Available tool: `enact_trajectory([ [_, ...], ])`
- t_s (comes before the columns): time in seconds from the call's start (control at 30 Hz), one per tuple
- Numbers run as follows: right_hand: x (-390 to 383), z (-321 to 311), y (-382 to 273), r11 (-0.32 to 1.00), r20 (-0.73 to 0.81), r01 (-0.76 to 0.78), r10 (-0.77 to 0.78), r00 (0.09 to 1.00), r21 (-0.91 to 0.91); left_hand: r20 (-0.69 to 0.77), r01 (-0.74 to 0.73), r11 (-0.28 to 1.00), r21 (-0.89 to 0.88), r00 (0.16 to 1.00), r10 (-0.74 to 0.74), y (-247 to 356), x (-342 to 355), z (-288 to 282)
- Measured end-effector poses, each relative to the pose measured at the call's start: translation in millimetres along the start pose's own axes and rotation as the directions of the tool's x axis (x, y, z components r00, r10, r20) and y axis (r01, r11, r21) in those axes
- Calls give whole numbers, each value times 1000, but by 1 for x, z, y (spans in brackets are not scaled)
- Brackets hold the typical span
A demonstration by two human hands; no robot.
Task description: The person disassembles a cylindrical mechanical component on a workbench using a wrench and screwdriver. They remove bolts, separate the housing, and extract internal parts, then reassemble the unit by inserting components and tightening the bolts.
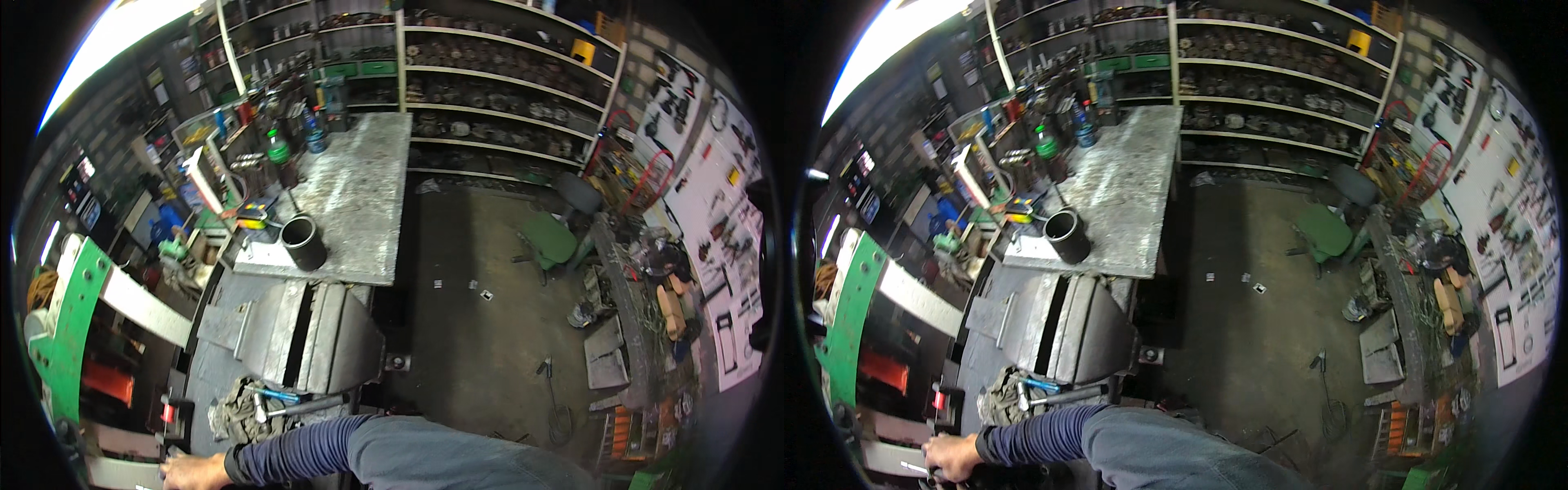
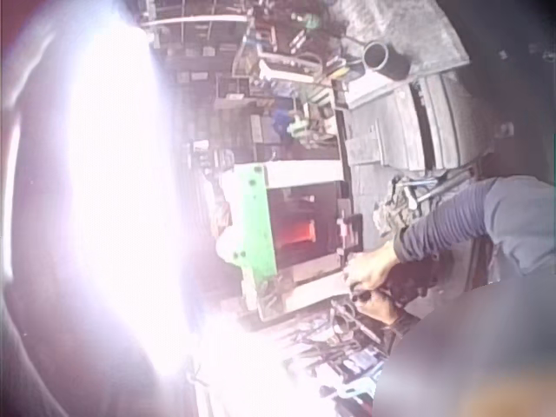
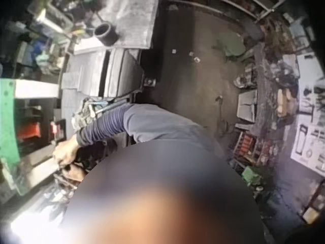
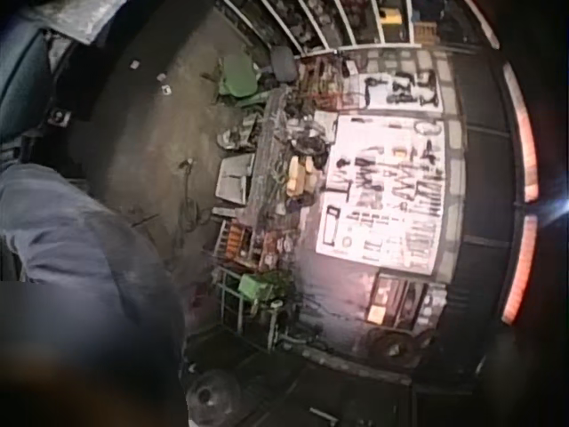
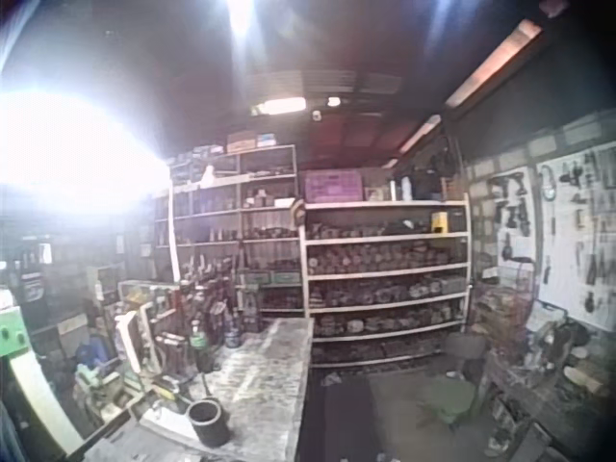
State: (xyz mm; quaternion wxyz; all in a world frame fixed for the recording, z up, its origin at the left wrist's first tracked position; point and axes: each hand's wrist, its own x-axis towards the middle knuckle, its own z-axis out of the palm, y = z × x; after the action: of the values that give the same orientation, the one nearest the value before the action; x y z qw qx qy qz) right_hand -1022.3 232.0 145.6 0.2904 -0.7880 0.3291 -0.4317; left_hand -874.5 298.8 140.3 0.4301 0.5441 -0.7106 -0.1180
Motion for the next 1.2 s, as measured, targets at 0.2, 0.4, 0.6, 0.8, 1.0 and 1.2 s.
enact_trajectory([
  [0.2, -8, -6, -14, 988, -68, -2, -8, 998, -151, 53, 6, 997, -71, 999, -2, -3, 0, -12],
  [0.4, -6, 9, -4, 981, -197, 55, -92, 976, -184, 92, -263, 857, 443, 964, 249, -18, 20, -7],
  [0.6, -3, 22, 5, 1000, -156, 3, -7, 988, -24, 21, -115, 980, -163, 993, 120, 0, -8, -15],
  [0.8, -21, 1, -16, 992, -119, 36, -51, 992, -125, 141, 4, 958, -288, 989, 38, -22, 14, 3],
  [1.0, -28, -19, -27, 983, -22, -33, 29, 999, -182, 15, 9, 980, -198, 1000, -7, 0, -11, -3],
  [1.2, -29, -28, -37, 988, -15, 88, -91, 996, -124, -157, 4, 992, -125, 987, -24, 31, 3, 3],
])
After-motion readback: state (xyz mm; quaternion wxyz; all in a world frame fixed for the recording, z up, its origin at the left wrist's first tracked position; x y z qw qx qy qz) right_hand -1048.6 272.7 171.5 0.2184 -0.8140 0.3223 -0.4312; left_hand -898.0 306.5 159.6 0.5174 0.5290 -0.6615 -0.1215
